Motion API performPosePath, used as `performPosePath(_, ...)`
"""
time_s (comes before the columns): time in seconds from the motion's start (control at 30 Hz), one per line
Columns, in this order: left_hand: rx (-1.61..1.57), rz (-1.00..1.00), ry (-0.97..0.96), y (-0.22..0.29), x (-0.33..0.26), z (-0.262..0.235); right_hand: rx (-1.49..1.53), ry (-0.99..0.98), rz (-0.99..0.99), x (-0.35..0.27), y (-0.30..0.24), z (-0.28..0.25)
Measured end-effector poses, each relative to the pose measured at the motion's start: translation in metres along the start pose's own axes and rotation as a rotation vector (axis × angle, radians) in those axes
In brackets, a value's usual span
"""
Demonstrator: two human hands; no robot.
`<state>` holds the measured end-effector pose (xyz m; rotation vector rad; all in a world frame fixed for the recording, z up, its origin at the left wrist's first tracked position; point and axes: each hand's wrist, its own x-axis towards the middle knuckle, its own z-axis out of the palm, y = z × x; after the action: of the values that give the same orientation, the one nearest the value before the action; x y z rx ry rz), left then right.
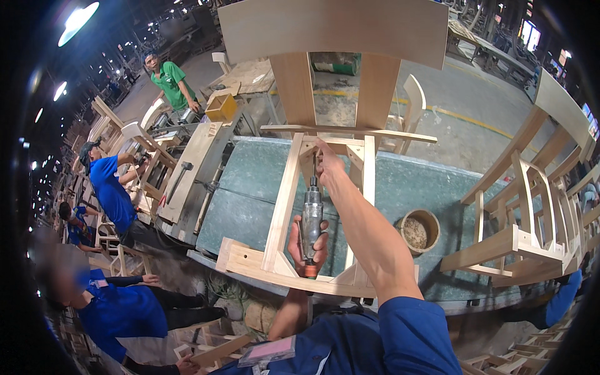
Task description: The person assembles a wooden chair frame in a factory setting. They use a pneumatic drill to drive screws into pre-drilled holes, connecting the legs and crossbars. The person handles the chair frame, repositioning it to access different joints, and uses a container of screws.
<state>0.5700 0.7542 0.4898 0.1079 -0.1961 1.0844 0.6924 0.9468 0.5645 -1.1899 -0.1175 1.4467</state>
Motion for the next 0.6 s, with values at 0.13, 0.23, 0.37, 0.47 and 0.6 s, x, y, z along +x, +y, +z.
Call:
performPosePath(0.13, 0.001, 0.001, -0.025, 0.003, 0.001, -0.001, -0.009, 0.004, -0.018, 0.003, 0.002, -0.001)
performPosePath(0.23, -0.014, 0.011, -0.03, 0.002, 0.0, -0.002, -0.01, 0.008, 0.01, 0.006, 0.002, -0.003)
performPosePath(0.37, 0.043, 0.019, -0.045, 0.005, -0.001, -0.002, -0.01, 0.011, 0.036, 0.005, 0.001, -0.003)
performPosePath(0.47, -0.027, 0.001, -0.061, 0.004, -0.001, 0.0, -0.041, -0.01, 0.026, 0.0, -0.001, -0.003)
performPosePath(0.6, 0.023, 0.011, -0.037, 0.005, 0.004, 0.006, -0.091, -0.011, -0.014, -0.011, -0.007, -0.007)
